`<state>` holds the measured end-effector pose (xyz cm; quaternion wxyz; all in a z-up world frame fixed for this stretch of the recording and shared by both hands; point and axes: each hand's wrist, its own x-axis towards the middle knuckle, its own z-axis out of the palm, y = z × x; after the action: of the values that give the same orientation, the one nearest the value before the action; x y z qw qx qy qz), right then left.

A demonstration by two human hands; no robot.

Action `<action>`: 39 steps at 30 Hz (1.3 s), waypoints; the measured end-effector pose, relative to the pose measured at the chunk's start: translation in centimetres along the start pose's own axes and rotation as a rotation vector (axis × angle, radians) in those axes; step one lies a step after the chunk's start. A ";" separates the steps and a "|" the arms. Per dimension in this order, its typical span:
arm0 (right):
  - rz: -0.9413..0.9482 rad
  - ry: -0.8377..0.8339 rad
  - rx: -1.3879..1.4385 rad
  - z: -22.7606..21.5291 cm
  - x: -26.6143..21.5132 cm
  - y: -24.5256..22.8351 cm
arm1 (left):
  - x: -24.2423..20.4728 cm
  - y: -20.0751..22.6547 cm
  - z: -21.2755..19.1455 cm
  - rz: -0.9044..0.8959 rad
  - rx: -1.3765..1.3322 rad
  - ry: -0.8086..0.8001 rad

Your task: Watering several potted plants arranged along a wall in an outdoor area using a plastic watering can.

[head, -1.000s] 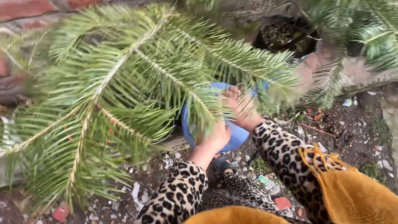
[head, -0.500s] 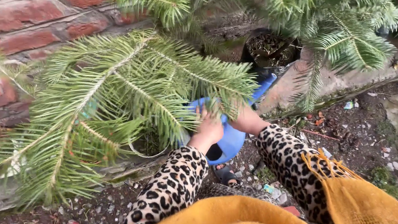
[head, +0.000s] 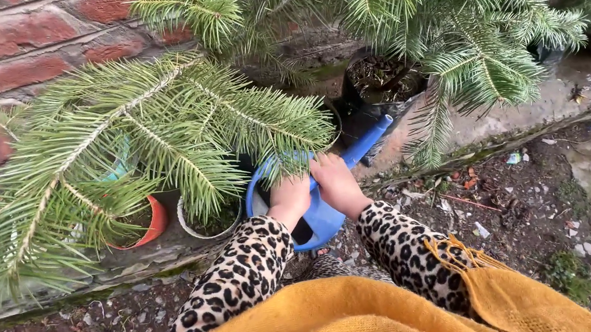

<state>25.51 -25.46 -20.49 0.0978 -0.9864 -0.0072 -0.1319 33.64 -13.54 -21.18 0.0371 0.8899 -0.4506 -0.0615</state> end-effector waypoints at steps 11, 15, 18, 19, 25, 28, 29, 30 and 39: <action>0.016 -0.046 -0.029 0.5 -1.4 -0.1 | -0.6 0.7 0.2 -0.151 -0.136 -0.207; 0.023 -0.052 -0.014 0.2 -1.4 -0.2 | -0.8 1.0 -0.3 -0.161 -0.151 -0.201; 0.023 -0.042 -0.015 -0.7 -1.5 -0.7 | -1.1 1.1 -0.3 -0.154 -0.130 -0.213; 0.023 -0.045 -0.014 -0.6 -1.6 -0.7 | -1.2 1.2 -0.1 -0.155 -0.132 -0.215; 0.036 -0.065 -0.049 -1.0 -1.9 -1.1 | -1.4 1.4 0.2 -0.159 -0.113 -0.231; 0.040 -0.062 -0.069 -0.7 -1.9 -1.1 | -1.5 1.5 -0.1 -0.166 -0.142 -0.251; 0.042 -0.058 -0.074 -0.8 -2.0 -1.1 | -1.4 1.5 0.0 -0.172 -0.141 -0.251; 0.043 -0.054 -0.078 -0.9 -2.0 -1.2 | -1.4 1.5 0.1 -0.178 -0.140 -0.250; 0.061 -0.064 -0.083 -1.0 -2.0 -1.4 | -1.1 0.9 2.6 -0.180 -0.143 -0.263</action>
<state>23.31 -24.29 -19.83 0.0607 -0.9931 0.0253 -0.0976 31.97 -13.22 -23.56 0.0354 0.9059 -0.3644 -0.2127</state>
